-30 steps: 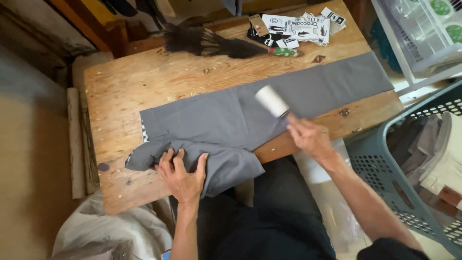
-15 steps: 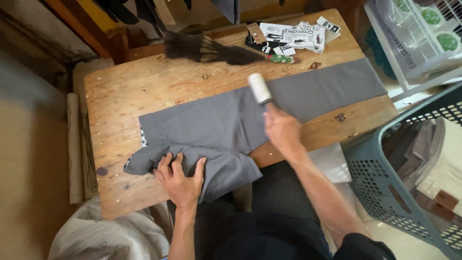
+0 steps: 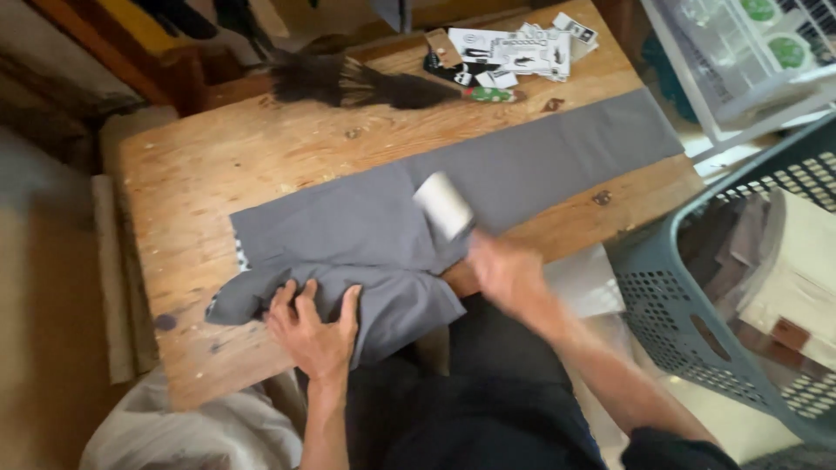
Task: A person uses a lint roller to remove lint and debris from a pair of grey pants laid out on a wooden table, flipping and folding the pants to clean all surfaces.
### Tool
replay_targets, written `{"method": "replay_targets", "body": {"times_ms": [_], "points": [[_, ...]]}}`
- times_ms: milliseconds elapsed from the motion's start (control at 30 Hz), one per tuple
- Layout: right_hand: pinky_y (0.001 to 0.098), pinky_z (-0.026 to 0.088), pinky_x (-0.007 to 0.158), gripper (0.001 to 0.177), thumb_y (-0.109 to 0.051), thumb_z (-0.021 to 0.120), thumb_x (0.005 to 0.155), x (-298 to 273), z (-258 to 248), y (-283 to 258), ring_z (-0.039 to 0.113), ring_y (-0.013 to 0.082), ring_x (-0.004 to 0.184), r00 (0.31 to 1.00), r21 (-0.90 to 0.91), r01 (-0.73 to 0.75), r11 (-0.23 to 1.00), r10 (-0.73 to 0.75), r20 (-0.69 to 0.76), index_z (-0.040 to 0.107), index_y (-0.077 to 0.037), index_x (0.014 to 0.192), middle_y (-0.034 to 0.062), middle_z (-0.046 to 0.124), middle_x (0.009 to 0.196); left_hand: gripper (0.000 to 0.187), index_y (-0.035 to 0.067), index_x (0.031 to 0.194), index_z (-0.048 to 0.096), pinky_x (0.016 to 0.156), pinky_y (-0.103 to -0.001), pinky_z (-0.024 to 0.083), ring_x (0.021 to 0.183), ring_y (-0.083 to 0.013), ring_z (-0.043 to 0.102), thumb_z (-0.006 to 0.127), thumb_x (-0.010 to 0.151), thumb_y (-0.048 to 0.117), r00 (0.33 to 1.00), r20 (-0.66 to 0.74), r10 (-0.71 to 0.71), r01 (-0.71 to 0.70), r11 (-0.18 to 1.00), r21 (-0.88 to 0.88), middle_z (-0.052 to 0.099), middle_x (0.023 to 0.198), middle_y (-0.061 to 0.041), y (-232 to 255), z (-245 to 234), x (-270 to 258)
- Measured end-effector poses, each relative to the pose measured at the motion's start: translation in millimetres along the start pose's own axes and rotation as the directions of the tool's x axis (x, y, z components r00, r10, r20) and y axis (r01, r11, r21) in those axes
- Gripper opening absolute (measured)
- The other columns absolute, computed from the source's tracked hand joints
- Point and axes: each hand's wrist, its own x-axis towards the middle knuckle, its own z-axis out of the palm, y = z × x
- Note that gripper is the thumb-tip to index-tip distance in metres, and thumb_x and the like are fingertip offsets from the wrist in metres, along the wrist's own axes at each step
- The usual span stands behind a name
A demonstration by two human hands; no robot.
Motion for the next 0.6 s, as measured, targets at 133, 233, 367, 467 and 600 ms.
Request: {"method": "replay_targets", "body": {"times_ms": [133,233,367,467,600], "points": [[0.0296,0.053,0.046,0.035,-0.037,0.057,0.099,-43,-45,-9,0.063,0.0173,0.048,0.964,0.090,0.267,0.960,-0.265,-0.031,0.068,-0.023,0.130,-0.0021,0.057,0.065,0.068,0.003,0.111,0.070,0.097,-0.054,0.051,0.113,-0.0423,0.062,0.087,0.077,0.060,0.999,0.043,0.000,0.000,1.000,0.006,0.061,0.121,-0.019,1,1,-1],[0.0315,0.036,0.037,0.037,-0.023,0.064,0.104,-43,-57,37,0.049,0.0129,0.054,0.908,-0.262,0.373,0.890,-0.409,-0.094,0.066,-0.001,0.133,0.0031,0.062,0.076,0.061,-0.002,0.107,0.069,0.097,-0.058,0.048,0.112,-0.0411,0.060,0.090,0.081,0.050,0.999,0.009,0.034,-0.034,0.999,0.019,0.059,0.120,-0.020,4,-4,0],[0.0391,0.045,0.048,0.029,-0.039,0.052,0.110,-49,-41,127,0.055,0.0235,0.059,0.974,-0.668,-0.173,0.724,0.025,-0.225,0.073,-0.018,0.117,0.0024,0.059,0.074,0.058,-0.006,0.124,0.067,0.114,-0.056,0.040,0.128,-0.0422,0.052,0.087,0.085,0.032,0.985,0.074,-0.153,0.161,0.979,-0.125,0.054,0.135,-0.024,2,-20,-19],[0.0484,0.053,0.053,0.034,-0.039,0.058,0.107,-57,-27,152,0.071,0.0362,0.067,0.917,-0.210,-0.396,0.894,0.372,-0.146,0.075,-0.013,0.120,0.0111,0.074,0.083,0.060,-0.010,0.132,0.062,0.106,-0.048,0.043,0.120,-0.0380,0.051,0.084,0.086,0.021,0.915,0.107,-0.388,0.402,0.897,-0.182,0.057,0.123,-0.025,9,-44,-56],[0.0399,0.050,0.063,0.025,-0.035,0.071,0.101,-24,-23,108,0.067,0.0247,0.066,0.911,0.285,-0.341,0.896,0.390,-0.136,0.069,-0.014,0.116,0.0074,0.073,0.091,0.063,-0.003,0.142,0.053,0.096,-0.030,0.053,0.109,-0.0226,0.063,0.074,0.083,-0.002,0.618,0.296,-0.728,0.713,0.360,-0.602,0.064,0.117,-0.018,22,-43,-134]]}}
